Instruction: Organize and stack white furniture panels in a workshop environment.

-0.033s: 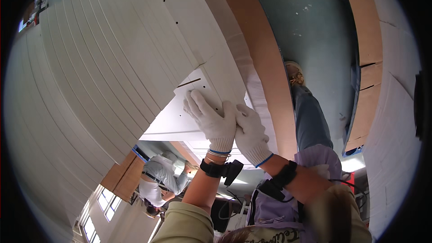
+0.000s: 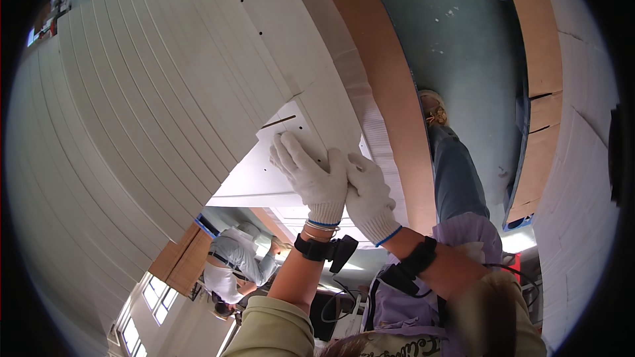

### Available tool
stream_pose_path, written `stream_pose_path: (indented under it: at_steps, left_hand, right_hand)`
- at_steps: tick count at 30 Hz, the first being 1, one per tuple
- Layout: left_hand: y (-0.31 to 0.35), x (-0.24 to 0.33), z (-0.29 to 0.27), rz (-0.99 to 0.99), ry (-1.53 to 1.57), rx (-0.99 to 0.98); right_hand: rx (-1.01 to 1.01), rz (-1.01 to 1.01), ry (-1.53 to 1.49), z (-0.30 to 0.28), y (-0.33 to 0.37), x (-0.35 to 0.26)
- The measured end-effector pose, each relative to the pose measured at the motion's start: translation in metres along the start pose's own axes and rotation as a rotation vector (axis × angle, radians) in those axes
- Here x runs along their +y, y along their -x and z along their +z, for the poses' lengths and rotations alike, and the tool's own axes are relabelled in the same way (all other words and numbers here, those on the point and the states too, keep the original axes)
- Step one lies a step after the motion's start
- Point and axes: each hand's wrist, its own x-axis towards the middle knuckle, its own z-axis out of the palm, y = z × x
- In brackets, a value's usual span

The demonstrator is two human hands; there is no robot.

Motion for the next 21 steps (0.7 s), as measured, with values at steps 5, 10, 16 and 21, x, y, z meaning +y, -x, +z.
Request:
stream_pose_path:
  at_steps: [5, 10, 16, 21]
  left_hand:
    - [-0.0004, -0.0027, -0.0006, 0.025, 0.026, 0.009]
    - [-0.0004, -0.0051, 0.002, 0.051, 0.057, 0.025]
    - [-0.0007, -0.0047, -0.0001, 0.044, 0.073, 0.046]
    - [-0.001, -0.0063, 0.0043, 0.042, 0.05, 0.056]
  right_hand:
    - [0.018, 0.016, -0.009, 0.0047, 0.0019, 0.0001]
    - [0.037, -0.012, 0.013, 0.0059, 0.0015, 0.0024]
    - [0.006, 0.002, 0.007, 0.0012, 0.0011, -0.0038]
    - [0.004, 0.001, 0.006, 0.002, 0.0001, -0.001]
